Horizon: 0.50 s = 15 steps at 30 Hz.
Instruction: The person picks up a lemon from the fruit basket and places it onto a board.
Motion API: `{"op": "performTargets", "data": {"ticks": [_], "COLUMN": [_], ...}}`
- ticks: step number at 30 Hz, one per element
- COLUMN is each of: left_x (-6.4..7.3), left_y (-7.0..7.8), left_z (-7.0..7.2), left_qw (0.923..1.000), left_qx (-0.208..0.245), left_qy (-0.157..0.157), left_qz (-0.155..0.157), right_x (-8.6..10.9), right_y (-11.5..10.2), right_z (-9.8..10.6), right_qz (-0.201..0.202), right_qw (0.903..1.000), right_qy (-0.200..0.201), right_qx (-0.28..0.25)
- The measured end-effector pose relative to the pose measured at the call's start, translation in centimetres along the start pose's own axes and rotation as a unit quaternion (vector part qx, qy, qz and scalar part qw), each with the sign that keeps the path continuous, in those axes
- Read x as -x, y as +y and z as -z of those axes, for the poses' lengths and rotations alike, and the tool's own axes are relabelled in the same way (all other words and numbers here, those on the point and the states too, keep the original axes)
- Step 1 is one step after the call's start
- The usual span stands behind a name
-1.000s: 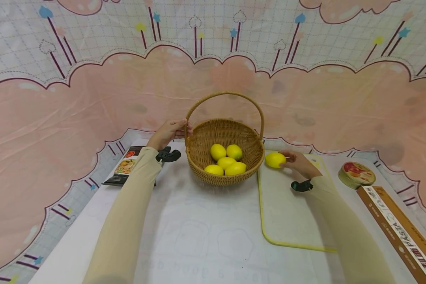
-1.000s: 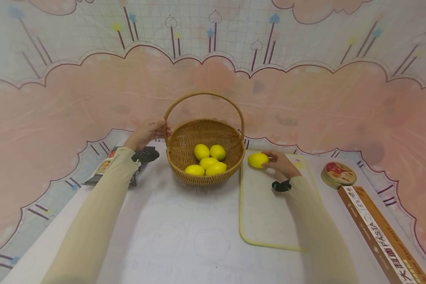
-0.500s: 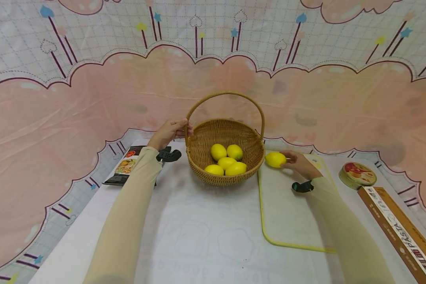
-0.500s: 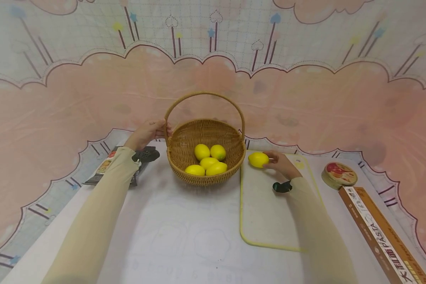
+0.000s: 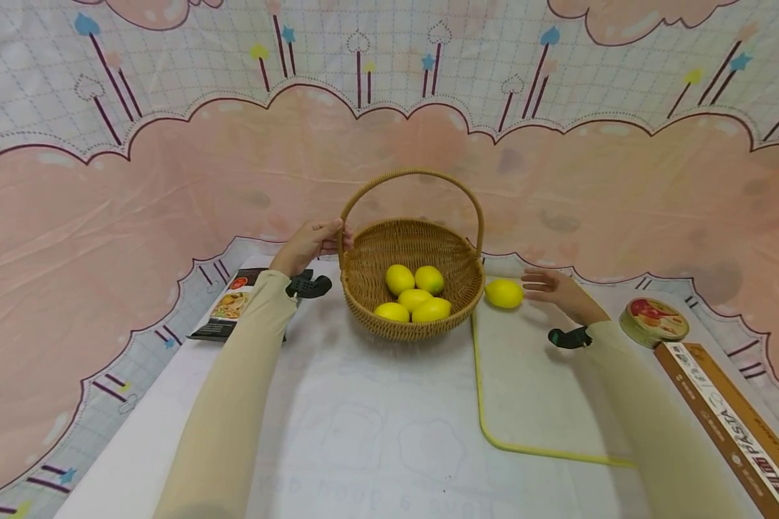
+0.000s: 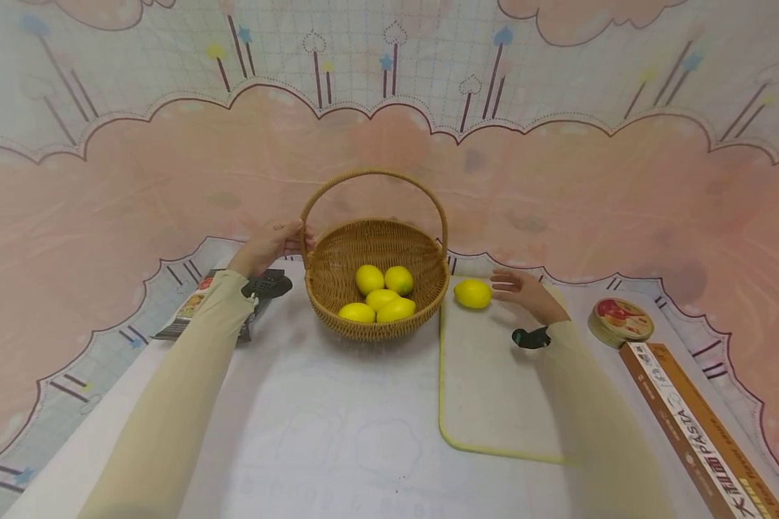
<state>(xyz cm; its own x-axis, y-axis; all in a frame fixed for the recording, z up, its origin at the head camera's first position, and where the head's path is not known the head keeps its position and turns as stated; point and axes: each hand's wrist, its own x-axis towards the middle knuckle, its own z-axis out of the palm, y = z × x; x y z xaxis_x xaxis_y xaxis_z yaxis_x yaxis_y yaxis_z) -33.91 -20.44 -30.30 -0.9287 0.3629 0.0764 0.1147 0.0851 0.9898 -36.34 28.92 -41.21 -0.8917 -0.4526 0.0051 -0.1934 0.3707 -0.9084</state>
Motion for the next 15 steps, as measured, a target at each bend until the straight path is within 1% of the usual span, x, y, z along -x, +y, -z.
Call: {"op": "performTargets", "data": {"ticks": [5,8,11,15], "left_x": [-0.7,-0.8,-0.8,-0.2], "left_y": [-1.1,-1.4,-1.3,-0.3], "left_z": [0.5,0.7,0.6,0.1], "left_qw": [0.9999,0.9999,0.9999,1.0000], "left_qx": [0.001,0.002,0.005,-0.002], "left_qy": [0.010,0.012,0.009,0.001], "left_qz": [-0.002,-0.003,0.000,0.001], "right_x": [0.6,0.8,0.8,0.5], "right_y": [-3.0,-4.9,-6.8,-9.4], "right_z": [1.5,2.1,2.4,2.2], "right_qz": [0.045,0.062,0.064,0.060], "right_qw": [0.9987,0.9977,0.9972,0.9953], "right_qy": [0.013,0.007,-0.006,-0.034], "right_qx": [0.019,0.028,0.037,0.068]}}
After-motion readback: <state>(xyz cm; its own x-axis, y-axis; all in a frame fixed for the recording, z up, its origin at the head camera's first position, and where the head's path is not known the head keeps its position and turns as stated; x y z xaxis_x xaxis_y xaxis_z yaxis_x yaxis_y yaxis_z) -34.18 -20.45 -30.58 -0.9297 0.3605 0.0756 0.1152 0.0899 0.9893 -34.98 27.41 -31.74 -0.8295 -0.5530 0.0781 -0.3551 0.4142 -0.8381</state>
